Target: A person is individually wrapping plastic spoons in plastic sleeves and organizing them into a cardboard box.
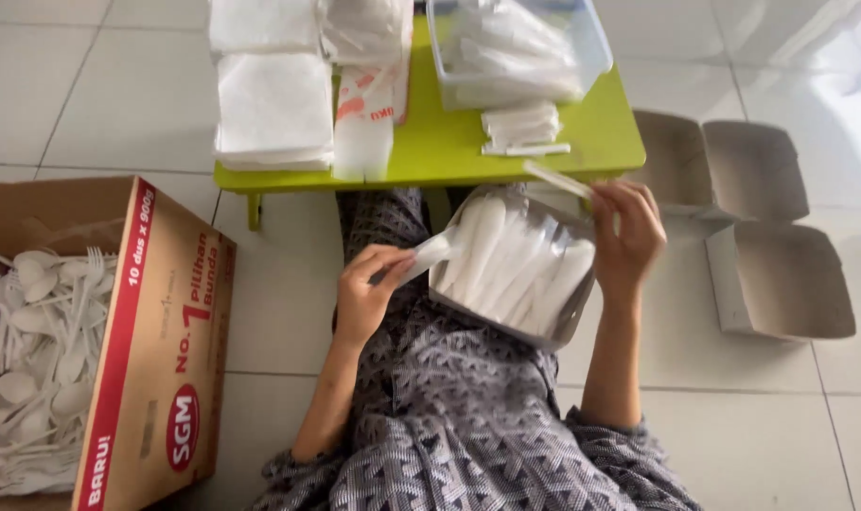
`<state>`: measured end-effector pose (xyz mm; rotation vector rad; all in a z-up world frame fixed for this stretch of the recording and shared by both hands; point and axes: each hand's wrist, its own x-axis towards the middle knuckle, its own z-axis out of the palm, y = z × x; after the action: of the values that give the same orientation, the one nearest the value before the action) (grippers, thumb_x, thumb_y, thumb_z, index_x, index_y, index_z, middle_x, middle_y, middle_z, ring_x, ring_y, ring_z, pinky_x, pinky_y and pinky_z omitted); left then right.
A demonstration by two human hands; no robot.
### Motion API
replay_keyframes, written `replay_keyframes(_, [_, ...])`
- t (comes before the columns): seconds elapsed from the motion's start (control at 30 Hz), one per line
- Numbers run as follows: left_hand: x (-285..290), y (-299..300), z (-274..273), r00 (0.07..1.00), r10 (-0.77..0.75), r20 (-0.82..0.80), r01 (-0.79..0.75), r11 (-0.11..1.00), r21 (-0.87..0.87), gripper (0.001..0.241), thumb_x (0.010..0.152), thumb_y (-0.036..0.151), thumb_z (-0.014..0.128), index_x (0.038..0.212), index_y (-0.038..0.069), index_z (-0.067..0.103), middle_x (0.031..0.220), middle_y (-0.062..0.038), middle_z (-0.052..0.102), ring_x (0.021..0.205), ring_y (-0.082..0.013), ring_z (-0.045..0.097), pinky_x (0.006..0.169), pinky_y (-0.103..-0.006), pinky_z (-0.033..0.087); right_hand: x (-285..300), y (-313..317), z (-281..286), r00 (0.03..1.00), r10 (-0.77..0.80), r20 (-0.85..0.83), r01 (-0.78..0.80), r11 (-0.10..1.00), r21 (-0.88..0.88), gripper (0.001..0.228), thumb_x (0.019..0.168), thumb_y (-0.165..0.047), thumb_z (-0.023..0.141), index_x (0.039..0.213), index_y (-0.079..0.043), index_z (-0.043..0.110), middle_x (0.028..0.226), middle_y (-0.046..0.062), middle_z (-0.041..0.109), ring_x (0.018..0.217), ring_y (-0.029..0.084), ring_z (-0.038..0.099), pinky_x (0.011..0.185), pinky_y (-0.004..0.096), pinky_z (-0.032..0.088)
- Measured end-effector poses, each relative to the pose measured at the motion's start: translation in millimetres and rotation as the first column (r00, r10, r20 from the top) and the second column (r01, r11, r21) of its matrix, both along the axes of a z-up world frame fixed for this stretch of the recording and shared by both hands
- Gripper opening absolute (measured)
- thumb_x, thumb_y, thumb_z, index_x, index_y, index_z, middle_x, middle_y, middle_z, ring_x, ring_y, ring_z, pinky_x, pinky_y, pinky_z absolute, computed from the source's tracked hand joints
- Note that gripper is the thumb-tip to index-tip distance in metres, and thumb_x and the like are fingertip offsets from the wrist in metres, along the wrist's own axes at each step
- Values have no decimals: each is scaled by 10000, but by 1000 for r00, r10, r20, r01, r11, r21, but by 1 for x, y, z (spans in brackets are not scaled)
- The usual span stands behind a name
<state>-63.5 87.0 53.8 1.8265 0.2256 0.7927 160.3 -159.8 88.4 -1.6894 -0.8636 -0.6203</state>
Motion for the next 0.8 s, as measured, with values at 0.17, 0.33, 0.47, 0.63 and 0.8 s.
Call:
replay_keyframes(0.17, [3, -17, 9, 996, -93, 3, 93, 993, 76, 127, 942, 204, 770, 1040, 130, 802, 919, -43, 745, 818, -149, 697, 753, -295, 562, -89, -23, -21, 987, 1, -163, 16, 994, 105, 63, 1020, 94, 700, 1074, 127, 696, 984, 242, 653, 761, 281, 685, 725, 403, 610])
replay_keyframes(0.33, [6, -22, 5, 991, -135, 10, 134, 989, 67, 112, 922, 168, 783, 1021, 122, 809, 891, -42, 749, 792, -150, 711, 705, -280, 570, -92, -16, -16, 969, 89, -230, -72, 994, 80, 68, 994, 108, 709, 1056, 125, 689, 928, 200, 660, 772, 262, 719, 712, 387, 613])
replay_keyframes(0.47, [6, -20, 11, 992, -123, 32, 120, 987, 104, 107, 934, 151, 774, 1023, 96, 799, 892, -69, 737, 792, -153, 703, 691, -283, 572, -98, -23, 1, 970, 172, -172, -172, 985, 16, 161, 915, 157, 772, 1055, 168, 692, 905, 240, 664, 776, 302, 721, 733, 402, 624])
replay_keyframes(0.63, [7, -23, 20, 986, -163, 42, 156, 978, 136, 101, 935, 129, 766, 1022, 88, 797, 891, -75, 736, 794, -158, 714, 684, -283, 583, -107, -36, 1, 986, 149, -76, -152, 988, -34, 190, 876, 183, 789, 1046, 168, 706, 896, 243, 686, 771, 296, 713, 734, 406, 631])
replay_keyframes(0.8, [6, -29, 13, 970, -245, 14, 242, 965, 100, 121, 940, 182, 761, 1034, 111, 789, 891, -89, 732, 814, -194, 714, 764, -331, 588, -109, -31, 3, 984, 174, -39, -176, 983, -48, 156, 873, 166, 795, 1008, 126, 728, 860, 217, 693, 735, 271, 686, 716, 399, 601])
